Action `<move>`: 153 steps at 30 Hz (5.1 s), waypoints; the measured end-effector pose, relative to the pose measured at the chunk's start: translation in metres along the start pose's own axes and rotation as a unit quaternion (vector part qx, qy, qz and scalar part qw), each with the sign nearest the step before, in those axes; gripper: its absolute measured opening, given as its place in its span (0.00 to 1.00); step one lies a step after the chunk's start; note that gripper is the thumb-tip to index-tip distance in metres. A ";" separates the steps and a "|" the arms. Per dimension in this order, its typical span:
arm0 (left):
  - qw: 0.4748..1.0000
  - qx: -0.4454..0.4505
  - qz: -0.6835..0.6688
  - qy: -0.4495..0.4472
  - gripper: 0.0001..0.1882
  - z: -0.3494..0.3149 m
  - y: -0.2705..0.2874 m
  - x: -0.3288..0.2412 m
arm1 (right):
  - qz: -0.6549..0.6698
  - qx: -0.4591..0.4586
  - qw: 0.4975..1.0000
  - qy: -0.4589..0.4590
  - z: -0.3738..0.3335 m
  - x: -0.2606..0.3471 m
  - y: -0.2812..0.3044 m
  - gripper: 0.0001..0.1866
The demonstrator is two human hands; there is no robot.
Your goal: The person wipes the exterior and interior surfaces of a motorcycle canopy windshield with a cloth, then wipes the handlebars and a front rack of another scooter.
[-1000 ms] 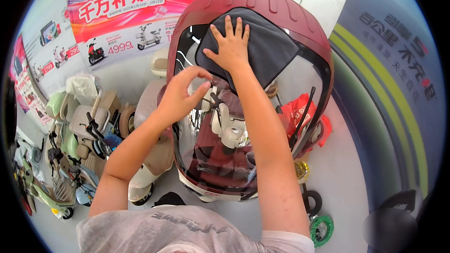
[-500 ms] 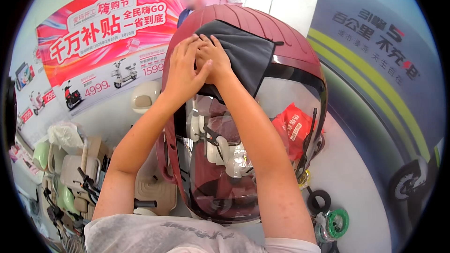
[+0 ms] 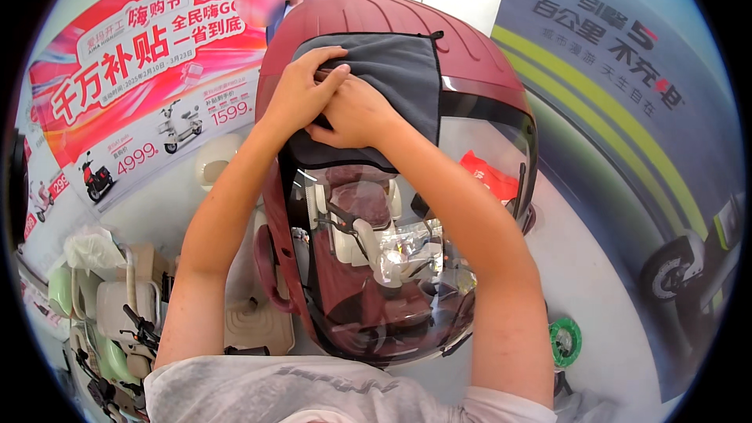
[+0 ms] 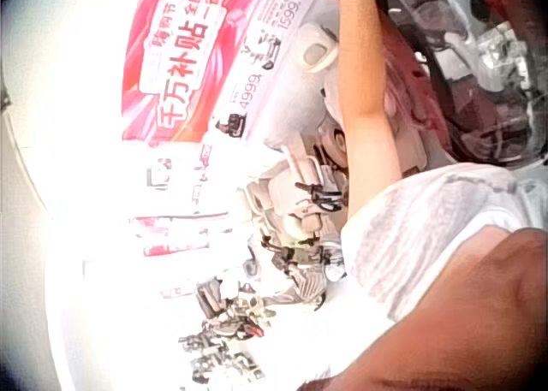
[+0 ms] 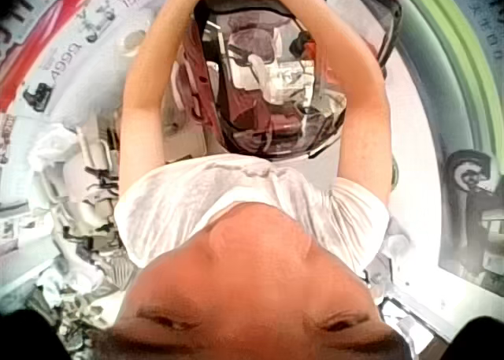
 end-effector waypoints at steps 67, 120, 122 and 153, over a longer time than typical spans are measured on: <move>0.952 0.283 -0.029 0.115 0.34 0.191 0.072 0.237 | -0.096 -0.169 0.914 -0.355 -0.158 -0.049 0.028 0.27; 0.972 -0.068 0.192 0.117 0.52 -0.342 -0.102 0.044 | -0.142 -0.205 0.912 -0.326 -0.173 -0.081 0.016 0.26; 0.978 -0.052 0.149 0.136 0.50 -0.326 -0.079 0.054 | -0.136 -0.212 0.916 -0.312 -0.172 -0.077 0.018 0.26; 0.911 -0.034 0.395 0.111 0.41 -0.387 -0.210 0.002 | -0.118 -0.061 0.946 -0.296 -0.298 0.099 0.067 0.21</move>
Point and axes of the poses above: each hand's wrist, its own z-axis towards the middle knuckle, its own y-axis out of the back of the hand, x = y × z, the point moved 2 cm from there along z, towards the middle knuckle, and after that the axes turned 11 degrees about x, right-handed, at the moved point
